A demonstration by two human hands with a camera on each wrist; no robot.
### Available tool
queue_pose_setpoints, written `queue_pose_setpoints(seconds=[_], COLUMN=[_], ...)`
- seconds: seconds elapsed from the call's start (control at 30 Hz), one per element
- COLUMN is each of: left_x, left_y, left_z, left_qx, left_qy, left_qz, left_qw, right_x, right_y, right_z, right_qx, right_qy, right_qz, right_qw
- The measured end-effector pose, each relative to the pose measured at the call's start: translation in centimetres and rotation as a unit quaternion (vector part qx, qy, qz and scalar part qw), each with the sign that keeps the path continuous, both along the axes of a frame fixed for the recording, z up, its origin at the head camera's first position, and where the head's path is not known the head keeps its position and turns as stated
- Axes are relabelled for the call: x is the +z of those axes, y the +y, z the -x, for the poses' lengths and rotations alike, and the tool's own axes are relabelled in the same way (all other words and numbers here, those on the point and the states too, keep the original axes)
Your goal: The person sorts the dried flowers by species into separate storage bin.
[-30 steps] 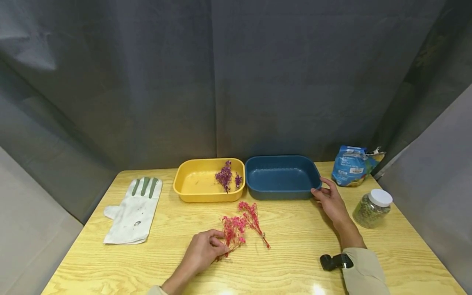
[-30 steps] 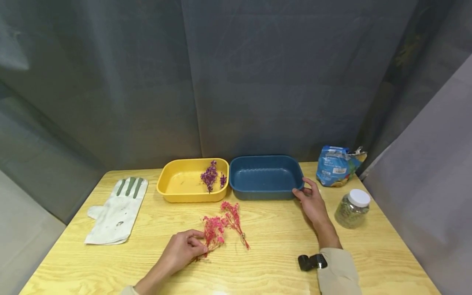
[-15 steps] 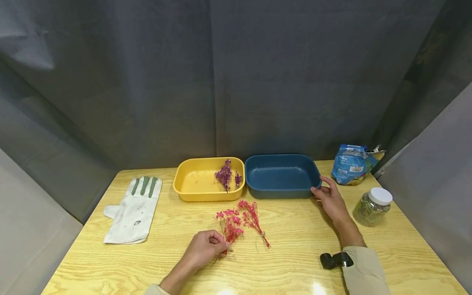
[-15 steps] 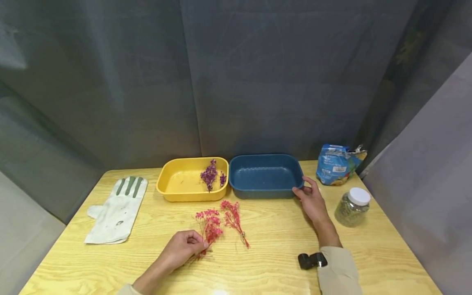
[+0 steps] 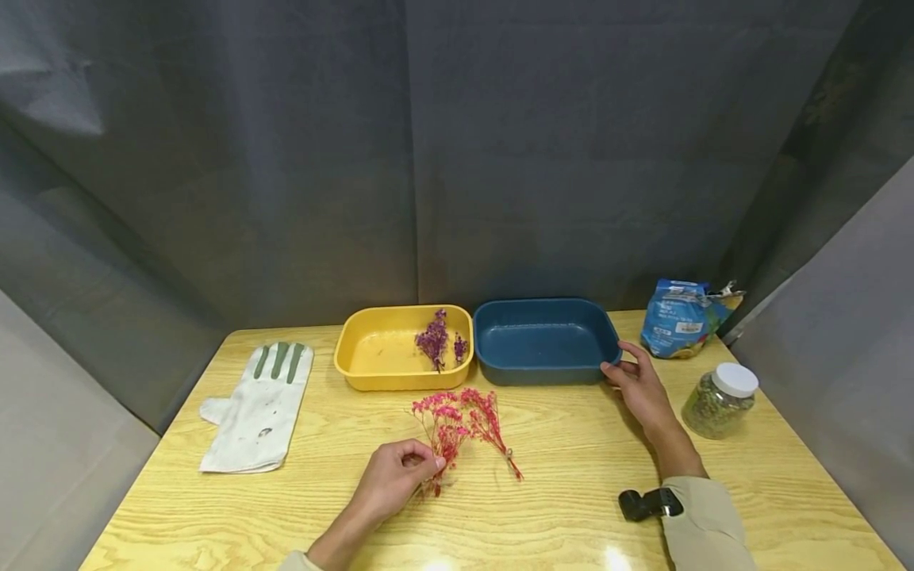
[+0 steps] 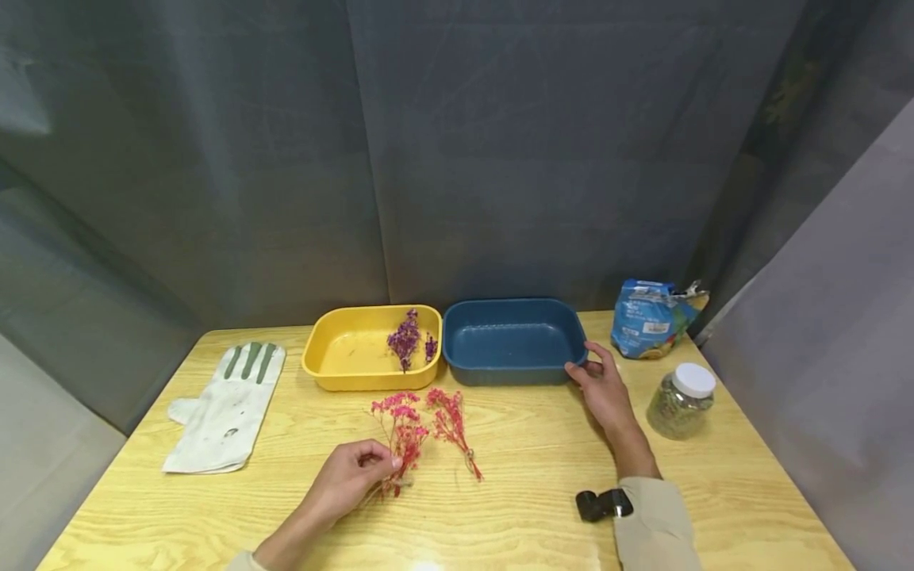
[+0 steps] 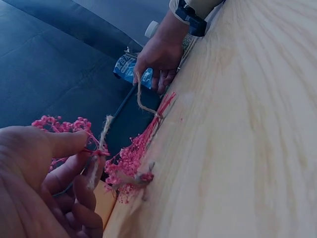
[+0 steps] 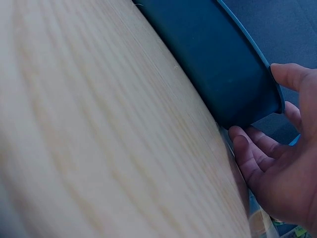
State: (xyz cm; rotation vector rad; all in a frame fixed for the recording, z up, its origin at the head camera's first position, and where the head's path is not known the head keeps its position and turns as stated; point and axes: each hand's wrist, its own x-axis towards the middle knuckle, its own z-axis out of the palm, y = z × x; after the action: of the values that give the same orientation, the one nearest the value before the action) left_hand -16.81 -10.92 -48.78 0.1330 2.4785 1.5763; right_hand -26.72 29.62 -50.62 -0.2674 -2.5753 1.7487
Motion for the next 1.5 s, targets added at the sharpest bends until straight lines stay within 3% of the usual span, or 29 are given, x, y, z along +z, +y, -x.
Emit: queue_pose_setpoints(seconds=[0.57,0.97,1.3,1.5], left_x=[0.9,1.8,2.1,2.4], left_y=[1.4,3.1,4.5,5.3], left_z=[1.3,3.2,5.1,6.3], left_qx=[0.010,0.036,0.036,0.036], left_qy=[0.022,0.069,0.075,0.084], left_qz=[-0.034,-0.034,-0.068,-0.058], left_qw=[0.9991,0.9964,0.9942,0.9942], right_x=[-0.2,0.1,0.2,0.0], right_y=[-0.1,-0.3,-0.3,-0.2], right_z=[0.1,-0.1,-0.1,0.0], right_qx=[-0.001,-0.003,-0.009,-0.013], right_qy=[0.006,0.006,0.000,-0.002], right_qz=[0.000,0.000,-0.001,-0.002], right_qw=[1.0000,1.0000,1.0000,0.9999])
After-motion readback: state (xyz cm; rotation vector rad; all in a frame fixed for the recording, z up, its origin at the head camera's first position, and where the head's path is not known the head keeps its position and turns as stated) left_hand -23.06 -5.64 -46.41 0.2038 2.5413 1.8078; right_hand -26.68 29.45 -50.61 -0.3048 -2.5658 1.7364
